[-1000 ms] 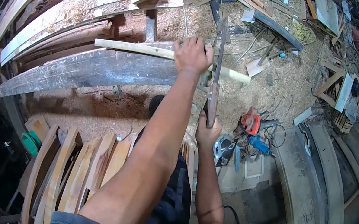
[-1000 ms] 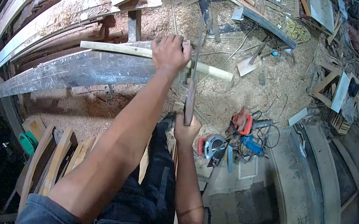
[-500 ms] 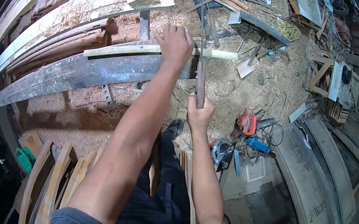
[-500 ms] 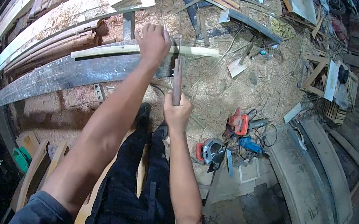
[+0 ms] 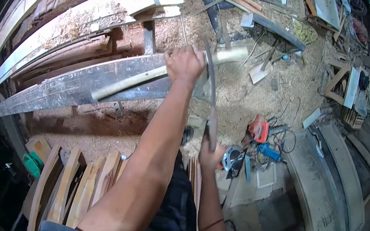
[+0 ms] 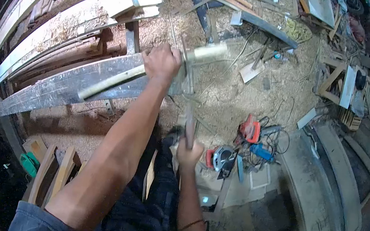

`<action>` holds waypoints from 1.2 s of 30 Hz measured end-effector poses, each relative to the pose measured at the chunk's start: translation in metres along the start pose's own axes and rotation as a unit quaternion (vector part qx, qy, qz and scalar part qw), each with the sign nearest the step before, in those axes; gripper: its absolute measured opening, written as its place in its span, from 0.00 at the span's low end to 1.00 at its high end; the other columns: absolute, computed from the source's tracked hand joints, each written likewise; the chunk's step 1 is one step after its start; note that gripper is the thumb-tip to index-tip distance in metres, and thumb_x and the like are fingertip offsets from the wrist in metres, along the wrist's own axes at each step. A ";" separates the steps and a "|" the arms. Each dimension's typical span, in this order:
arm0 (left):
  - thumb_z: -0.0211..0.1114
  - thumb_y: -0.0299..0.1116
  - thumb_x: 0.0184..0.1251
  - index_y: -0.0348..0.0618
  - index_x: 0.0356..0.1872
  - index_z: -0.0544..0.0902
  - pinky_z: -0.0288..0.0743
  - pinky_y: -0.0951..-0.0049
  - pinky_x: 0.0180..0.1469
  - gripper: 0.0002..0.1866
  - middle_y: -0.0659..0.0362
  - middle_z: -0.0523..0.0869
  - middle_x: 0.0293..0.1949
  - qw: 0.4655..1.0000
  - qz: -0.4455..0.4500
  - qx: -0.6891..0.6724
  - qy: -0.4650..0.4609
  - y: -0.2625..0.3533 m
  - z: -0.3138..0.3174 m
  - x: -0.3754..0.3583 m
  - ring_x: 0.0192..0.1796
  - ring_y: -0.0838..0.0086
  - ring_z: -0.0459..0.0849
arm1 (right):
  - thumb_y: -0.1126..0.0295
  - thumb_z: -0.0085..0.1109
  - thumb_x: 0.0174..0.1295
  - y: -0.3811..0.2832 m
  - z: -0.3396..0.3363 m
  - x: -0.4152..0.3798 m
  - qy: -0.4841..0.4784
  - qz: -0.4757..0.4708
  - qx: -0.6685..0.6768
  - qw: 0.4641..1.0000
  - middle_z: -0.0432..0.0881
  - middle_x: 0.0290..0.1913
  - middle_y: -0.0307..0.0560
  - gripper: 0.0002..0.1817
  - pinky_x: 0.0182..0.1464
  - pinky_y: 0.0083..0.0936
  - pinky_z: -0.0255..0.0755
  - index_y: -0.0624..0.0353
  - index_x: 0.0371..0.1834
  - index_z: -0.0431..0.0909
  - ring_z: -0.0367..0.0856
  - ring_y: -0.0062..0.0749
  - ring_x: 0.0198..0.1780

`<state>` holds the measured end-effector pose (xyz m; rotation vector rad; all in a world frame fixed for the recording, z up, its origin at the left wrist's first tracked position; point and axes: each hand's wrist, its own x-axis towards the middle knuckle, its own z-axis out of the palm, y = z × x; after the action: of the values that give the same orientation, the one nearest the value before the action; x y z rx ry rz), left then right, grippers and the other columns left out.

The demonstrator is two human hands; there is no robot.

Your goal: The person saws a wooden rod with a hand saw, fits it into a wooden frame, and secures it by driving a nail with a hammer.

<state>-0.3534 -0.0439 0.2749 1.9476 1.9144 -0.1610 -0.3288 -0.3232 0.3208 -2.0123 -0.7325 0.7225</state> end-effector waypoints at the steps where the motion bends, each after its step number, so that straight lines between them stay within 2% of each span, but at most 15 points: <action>1: 0.46 0.43 0.66 0.42 0.40 0.87 0.62 0.51 0.68 0.22 0.51 0.89 0.42 1.000 -0.002 0.001 -0.002 0.000 0.000 0.002 0.49 0.61 0.87 | 0.70 0.64 0.64 0.013 -0.005 0.019 -0.027 0.078 0.023 0.996 0.68 0.17 0.32 0.13 0.23 0.24 0.60 0.63 0.22 0.75 0.65 0.14 0.21; 2: 0.45 0.43 0.67 0.43 0.41 0.86 0.62 0.53 0.67 0.22 0.52 0.89 0.43 1.000 -0.013 0.008 -0.006 0.001 0.001 0.002 0.49 0.64 0.86 | 0.71 0.63 0.64 0.022 -0.013 0.034 -0.056 0.154 0.043 0.986 0.68 0.17 0.32 0.13 0.23 0.23 0.60 0.63 0.23 0.75 0.65 0.14 0.21; 6: 0.47 0.42 0.66 0.45 0.40 0.84 0.63 0.54 0.63 0.18 0.54 0.89 0.43 0.999 0.012 -0.015 0.044 -0.004 0.009 -0.002 0.49 0.65 0.85 | 0.68 0.62 0.66 -0.007 -0.048 0.048 -0.128 0.142 0.033 0.981 0.68 0.17 0.31 0.15 0.24 0.23 0.58 0.62 0.22 0.75 0.64 0.13 0.22; 9: 0.53 0.41 0.64 0.46 0.38 0.80 0.65 0.57 0.60 0.13 0.55 0.86 0.43 0.995 0.038 -0.049 0.077 -0.005 0.008 -0.005 0.50 0.65 0.83 | 0.66 0.62 0.67 0.007 -0.037 0.030 -0.103 0.097 0.028 0.989 0.68 0.17 0.30 0.15 0.24 0.23 0.59 0.61 0.23 0.75 0.64 0.14 0.22; 11: 0.58 0.41 0.63 0.46 0.37 0.79 0.65 0.61 0.59 0.10 0.56 0.84 0.45 0.981 0.105 -0.114 0.113 -0.008 0.002 -0.011 0.53 0.65 0.79 | 0.65 0.62 0.67 0.002 -0.022 0.009 -0.093 0.134 0.063 0.984 0.68 0.17 0.31 0.16 0.24 0.23 0.61 0.61 0.23 0.75 0.65 0.14 0.22; 12: 0.63 0.41 0.62 0.46 0.41 0.80 0.65 0.62 0.60 0.12 0.58 0.82 0.49 0.983 0.133 -0.101 0.074 -0.013 -0.001 -0.013 0.56 0.65 0.77 | 0.65 0.62 0.67 0.001 -0.016 -0.003 -0.069 0.149 0.078 0.983 0.69 0.17 0.31 0.16 0.25 0.24 0.61 0.61 0.23 0.75 0.66 0.15 0.22; 13: 0.63 0.41 0.62 0.46 0.41 0.80 0.65 0.62 0.60 0.12 0.58 0.82 0.49 0.983 0.134 -0.103 0.075 -0.025 0.000 -0.017 0.56 0.65 0.77 | 0.65 0.62 0.68 0.000 -0.011 -0.011 -0.048 0.160 0.093 0.982 0.69 0.17 0.32 0.17 0.25 0.24 0.61 0.61 0.22 0.75 0.66 0.15 0.22; 15: 0.65 0.43 0.63 0.47 0.48 0.81 0.64 0.59 0.62 0.17 0.58 0.81 0.50 0.901 0.381 -0.129 0.163 -0.051 0.005 -0.018 0.57 0.64 0.77 | 0.64 0.62 0.68 -0.006 -0.004 -0.011 -0.039 0.137 0.069 0.987 0.70 0.16 0.33 0.17 0.24 0.24 0.62 0.61 0.22 0.75 0.69 0.16 0.20; 16: 0.68 0.43 0.64 0.48 0.54 0.81 0.64 0.59 0.64 0.20 0.57 0.80 0.55 0.898 0.398 -0.110 0.149 -0.059 0.004 -0.023 0.61 0.59 0.75 | 0.65 0.62 0.67 -0.016 -0.002 -0.008 -0.031 0.158 0.076 0.984 0.71 0.16 0.34 0.17 0.23 0.25 0.63 0.61 0.22 0.75 0.69 0.17 0.19; 22: 0.69 0.39 0.64 0.49 0.52 0.83 0.65 0.60 0.59 0.17 0.59 0.81 0.51 0.901 0.398 -0.123 0.121 -0.059 0.005 -0.019 0.56 0.63 0.76 | 0.67 0.62 0.66 -0.008 -0.001 -0.006 -0.048 0.123 0.064 0.989 0.71 0.13 0.39 0.17 0.22 0.28 0.64 0.63 0.20 0.75 0.70 0.20 0.16; 27: 0.69 0.38 0.63 0.48 0.50 0.84 0.66 0.63 0.55 0.15 0.59 0.82 0.50 0.902 0.408 -0.094 0.106 -0.058 0.001 -0.016 0.54 0.64 0.78 | 0.68 0.62 0.65 -0.020 -0.006 0.018 -0.056 0.061 -0.047 0.995 0.69 0.13 0.45 0.16 0.23 0.30 0.63 0.64 0.20 0.75 0.68 0.21 0.18; 31: 0.68 0.38 0.63 0.48 0.50 0.84 0.67 0.62 0.55 0.15 0.60 0.81 0.50 0.902 0.406 -0.089 0.121 -0.056 0.003 -0.018 0.54 0.64 0.77 | 0.68 0.63 0.64 -0.048 0.021 0.073 -0.059 0.115 0.048 0.990 0.70 0.15 0.46 0.15 0.24 0.31 0.64 0.63 0.21 0.76 0.71 0.21 0.19; 33: 0.68 0.37 0.63 0.48 0.50 0.84 0.68 0.62 0.55 0.15 0.60 0.82 0.50 0.904 0.405 -0.073 0.118 -0.056 0.002 -0.018 0.54 0.64 0.77 | 0.68 0.62 0.65 -0.030 0.007 0.029 -0.078 0.096 -0.014 0.992 0.71 0.15 0.44 0.15 0.24 0.31 0.64 0.63 0.22 0.76 0.72 0.21 0.20; 35: 0.68 0.37 0.63 0.48 0.50 0.84 0.68 0.62 0.56 0.15 0.60 0.82 0.50 0.902 0.408 -0.075 0.116 -0.054 0.002 -0.018 0.54 0.64 0.77 | 0.67 0.61 0.66 -0.011 -0.003 -0.012 -0.004 0.046 0.044 0.998 0.70 0.15 0.42 0.15 0.24 0.31 0.64 0.63 0.22 0.76 0.72 0.22 0.19; 36: 0.68 0.37 0.62 0.49 0.49 0.84 0.68 0.62 0.56 0.15 0.60 0.82 0.50 0.903 0.408 -0.073 0.114 -0.055 0.002 -0.018 0.53 0.64 0.77 | 0.67 0.61 0.66 -0.011 -0.002 -0.001 -0.006 0.044 0.044 0.998 0.70 0.15 0.42 0.15 0.24 0.31 0.64 0.63 0.22 0.76 0.72 0.22 0.19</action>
<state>-0.4075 -0.0626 0.2685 2.5484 1.0241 0.4524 -0.3305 -0.3198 0.3316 -1.9719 -0.6119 0.8055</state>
